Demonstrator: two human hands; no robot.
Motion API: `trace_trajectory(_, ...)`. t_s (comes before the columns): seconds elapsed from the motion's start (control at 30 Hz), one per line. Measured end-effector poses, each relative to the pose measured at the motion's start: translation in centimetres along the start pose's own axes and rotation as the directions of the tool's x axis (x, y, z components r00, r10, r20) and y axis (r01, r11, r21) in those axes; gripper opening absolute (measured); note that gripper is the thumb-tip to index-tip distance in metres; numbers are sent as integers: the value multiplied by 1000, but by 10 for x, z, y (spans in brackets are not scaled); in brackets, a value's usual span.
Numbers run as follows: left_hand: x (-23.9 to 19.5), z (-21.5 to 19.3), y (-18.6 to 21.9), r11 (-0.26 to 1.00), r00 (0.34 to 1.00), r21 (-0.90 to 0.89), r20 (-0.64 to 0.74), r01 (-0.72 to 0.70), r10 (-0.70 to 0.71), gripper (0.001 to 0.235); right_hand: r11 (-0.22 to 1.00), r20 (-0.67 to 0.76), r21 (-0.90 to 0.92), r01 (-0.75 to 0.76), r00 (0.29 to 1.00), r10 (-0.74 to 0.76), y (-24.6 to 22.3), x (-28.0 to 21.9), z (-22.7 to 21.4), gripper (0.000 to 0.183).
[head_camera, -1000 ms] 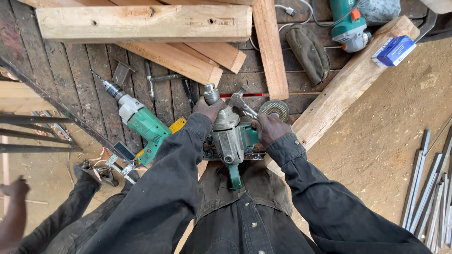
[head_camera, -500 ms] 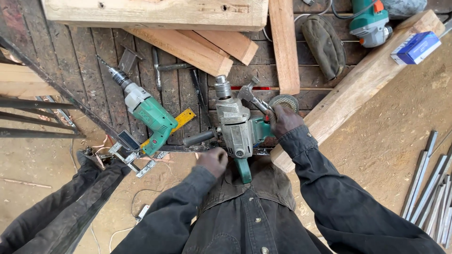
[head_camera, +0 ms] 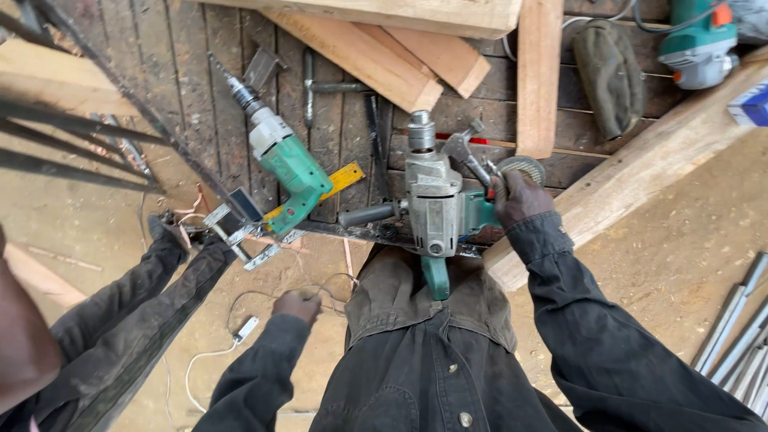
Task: The person is using a hammer to align a metal piece and adjusting the chuck of a power drill on a fabrication floor.
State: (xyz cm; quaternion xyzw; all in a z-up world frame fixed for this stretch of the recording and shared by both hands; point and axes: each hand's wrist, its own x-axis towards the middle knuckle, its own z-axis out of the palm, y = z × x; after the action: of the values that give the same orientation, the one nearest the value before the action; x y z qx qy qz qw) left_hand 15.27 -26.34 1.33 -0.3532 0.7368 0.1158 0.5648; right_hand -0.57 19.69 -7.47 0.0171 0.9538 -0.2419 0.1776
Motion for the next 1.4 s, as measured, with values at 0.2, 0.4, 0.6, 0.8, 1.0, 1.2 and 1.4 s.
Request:
trace_trajectory(0.2,23,77,-102,998,991,29,118,53,-56,38,997,-15,-71,-32,999,31,-9,0,-7,41)
trace_trajectory(0.4,-34,80,-41,939,965,-311,251,150,-72,37,996,47,-73,-53,997,57,-7,1,-6,29)
trace_trajectory(0.6,14,127,-36,792,914,-458,-246,-403,323,30,987,-3,-122,-103,995,104,-10,2,-8,41)
trace_trajectory(0.8,62,167,-58,279,867,-880,-239,-384,438,52,984,-15,-131,-119,993,118,-17,-1,-12,40)
trace_trajectory(1.0,84,142,-60,873,911,-265,-170,-410,376,31,996,-60,-65,-57,997,53,-17,-4,-9,36)
trace_trajectory(1.2,-14,-17,68,926,994,361,42,-112,103,44,998,-96,-56,-26,995,21,-47,-11,-22,39)
trace_trajectory(1.4,-30,-99,259,779,810,-225,-216,-585,546,69,1000,-79,-4,-15,997,15,-64,-8,-40,35)
